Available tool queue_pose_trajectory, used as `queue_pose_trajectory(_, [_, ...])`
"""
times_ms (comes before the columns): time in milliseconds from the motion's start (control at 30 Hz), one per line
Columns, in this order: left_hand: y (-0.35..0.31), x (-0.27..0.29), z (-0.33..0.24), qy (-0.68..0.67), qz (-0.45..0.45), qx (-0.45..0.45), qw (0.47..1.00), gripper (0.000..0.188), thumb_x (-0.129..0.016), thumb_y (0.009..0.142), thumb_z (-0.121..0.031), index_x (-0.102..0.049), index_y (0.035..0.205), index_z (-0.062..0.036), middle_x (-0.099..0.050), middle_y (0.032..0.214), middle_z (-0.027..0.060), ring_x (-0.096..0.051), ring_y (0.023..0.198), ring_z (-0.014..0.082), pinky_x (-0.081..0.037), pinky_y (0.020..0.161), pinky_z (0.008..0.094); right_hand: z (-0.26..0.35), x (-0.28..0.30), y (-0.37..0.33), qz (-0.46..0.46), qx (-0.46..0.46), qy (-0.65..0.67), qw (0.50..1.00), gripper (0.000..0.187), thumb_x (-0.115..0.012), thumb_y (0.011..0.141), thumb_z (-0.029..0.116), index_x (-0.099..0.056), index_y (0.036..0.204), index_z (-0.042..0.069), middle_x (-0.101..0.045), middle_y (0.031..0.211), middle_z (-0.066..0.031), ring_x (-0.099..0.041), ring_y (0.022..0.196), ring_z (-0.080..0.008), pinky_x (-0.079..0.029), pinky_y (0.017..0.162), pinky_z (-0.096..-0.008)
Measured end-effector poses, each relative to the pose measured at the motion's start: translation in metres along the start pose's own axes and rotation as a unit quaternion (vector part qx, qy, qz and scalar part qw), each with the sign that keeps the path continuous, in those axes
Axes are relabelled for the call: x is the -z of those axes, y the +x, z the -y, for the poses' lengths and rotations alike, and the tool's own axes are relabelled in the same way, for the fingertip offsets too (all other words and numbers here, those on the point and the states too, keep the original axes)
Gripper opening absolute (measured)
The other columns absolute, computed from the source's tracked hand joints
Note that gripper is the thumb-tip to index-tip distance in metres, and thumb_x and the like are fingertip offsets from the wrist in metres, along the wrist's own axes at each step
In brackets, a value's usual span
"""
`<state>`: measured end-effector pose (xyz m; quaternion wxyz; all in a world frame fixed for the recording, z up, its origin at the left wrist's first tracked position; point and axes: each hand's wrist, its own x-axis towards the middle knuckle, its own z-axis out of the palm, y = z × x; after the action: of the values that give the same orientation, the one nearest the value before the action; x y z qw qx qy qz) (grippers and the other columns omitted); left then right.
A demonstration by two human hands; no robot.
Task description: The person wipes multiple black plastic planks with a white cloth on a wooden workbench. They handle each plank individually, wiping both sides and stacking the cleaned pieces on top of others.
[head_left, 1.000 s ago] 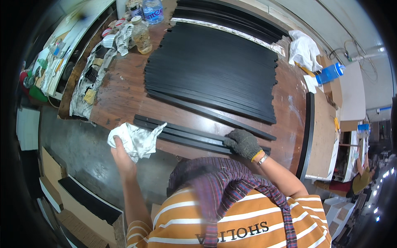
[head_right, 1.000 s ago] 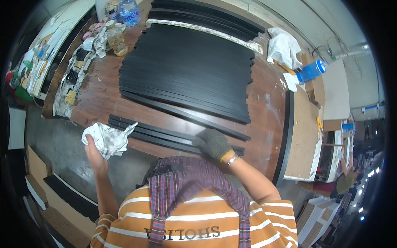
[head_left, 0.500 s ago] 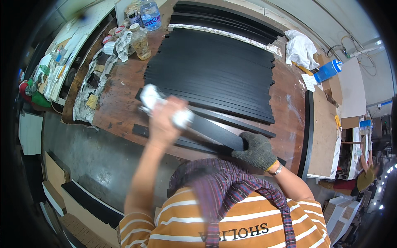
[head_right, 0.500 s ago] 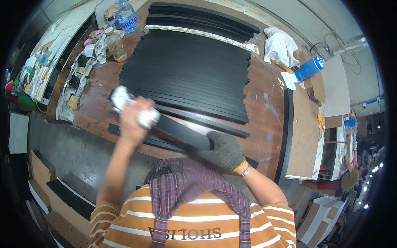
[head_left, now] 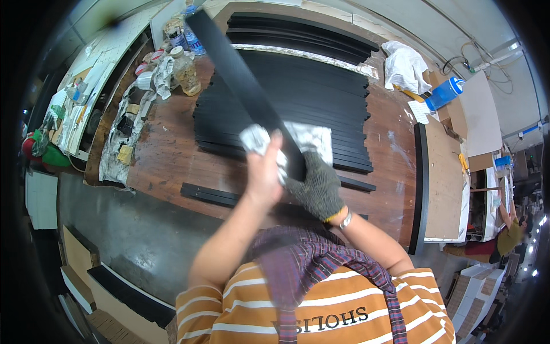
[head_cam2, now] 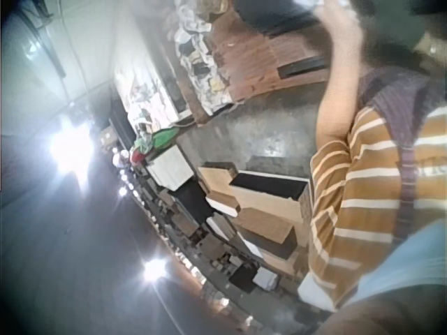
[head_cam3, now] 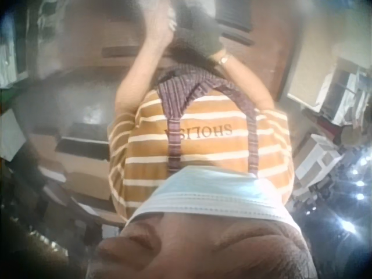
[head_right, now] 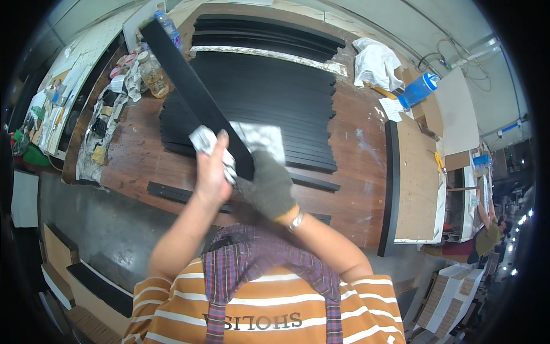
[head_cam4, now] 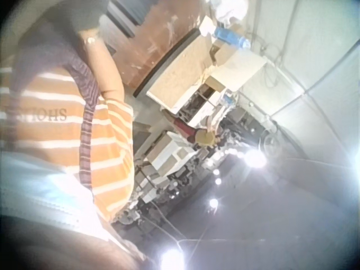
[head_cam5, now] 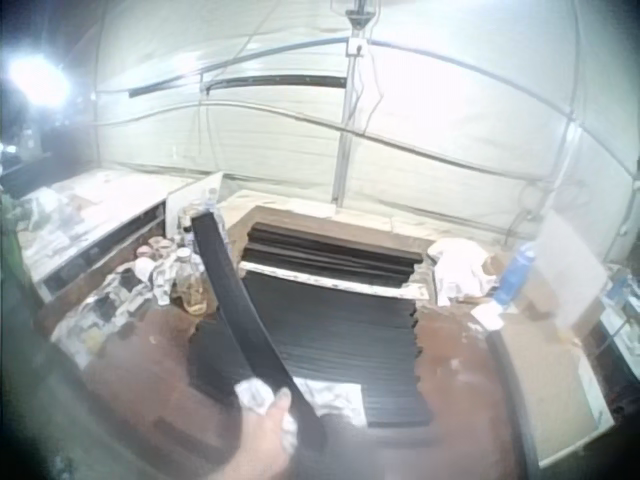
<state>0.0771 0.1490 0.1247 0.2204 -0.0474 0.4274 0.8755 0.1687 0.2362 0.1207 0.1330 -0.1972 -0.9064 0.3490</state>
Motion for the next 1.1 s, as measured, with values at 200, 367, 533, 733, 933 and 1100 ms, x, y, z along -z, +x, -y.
queue_pose_trajectory(200, [0.068,-0.013,-0.093,0.012,0.315,-0.015,0.949,0.018,-0.068,0.098,-0.015,-0.067,0.108,-0.0003,-0.071,0.096,0.0073,-0.071,0.077,0.0156,-0.058,0.070,0.0298,0.007,0.058,0.083,-0.114,0.159,0.214,0.957,0.035,-0.073,0.093,0.034,-0.067,0.110,0.004,-0.070,0.104,-0.0136,-0.070,0.096,-0.0238,-0.057,0.082,-0.0346])
queue_pose_trajectory(367, [0.038,-0.011,-0.047,0.281,0.335,0.016,0.899,0.025,-0.075,0.093,-0.022,-0.061,0.108,-0.0080,-0.057,0.096,-0.0049,-0.051,0.090,0.0060,-0.045,0.081,0.0270,0.010,0.066,0.120,0.075,0.006,0.747,0.661,0.037,-0.062,0.101,0.035,-0.062,0.116,0.002,-0.069,0.096,-0.0128,-0.069,0.094,-0.0321,-0.057,0.086,-0.0433])
queue_pose_trajectory(533, [0.000,0.068,-0.024,0.395,0.368,0.103,0.836,0.028,-0.071,0.093,-0.015,-0.058,0.115,-0.0029,-0.059,0.099,-0.0017,-0.052,0.094,0.0094,-0.045,0.086,0.0286,-0.037,0.086,0.108,-0.043,-0.076,0.766,0.637,0.031,-0.060,0.102,0.034,-0.062,0.106,0.003,-0.061,0.079,-0.0072,-0.062,0.077,-0.0248,-0.055,0.075,-0.0384])
queue_pose_trajectory(733, [-0.006,0.110,-0.107,0.631,0.224,0.092,0.737,0.033,-0.071,0.088,-0.016,-0.062,0.116,-0.0004,-0.067,0.110,0.0055,-0.064,0.101,0.0157,-0.051,0.090,0.0330,-0.087,0.133,0.097,-0.250,-0.131,0.749,0.600,0.031,-0.057,0.104,0.035,-0.058,0.088,0.008,-0.058,0.074,-0.0060,-0.056,0.068,-0.0221,-0.051,0.068,-0.0385])
queue_pose_trajectory(933, [-0.017,-0.028,-0.050,0.674,0.283,-0.238,0.639,0.060,-0.069,0.084,-0.013,-0.053,0.142,-0.0094,-0.065,0.125,0.0205,-0.067,0.102,0.0314,-0.055,0.091,0.0386,-0.052,0.082,0.096,-0.078,-0.157,0.804,0.568,0.028,-0.067,0.098,0.033,-0.061,0.093,0.007,-0.060,0.077,-0.0081,-0.059,0.072,-0.0248,-0.052,0.072,-0.0394])
queue_pose_trajectory(1100, [-0.027,0.024,-0.020,0.745,0.310,-0.318,0.497,0.072,-0.061,0.080,-0.003,-0.048,0.148,-0.0234,-0.053,0.135,0.0174,-0.061,0.100,0.0336,-0.057,0.082,0.0467,-0.061,0.139,0.086,-0.217,-0.113,0.766,0.595,0.027,-0.059,0.103,0.033,-0.059,0.093,0.008,-0.059,0.076,-0.0066,-0.058,0.070,-0.0225,-0.052,0.072,-0.0414])
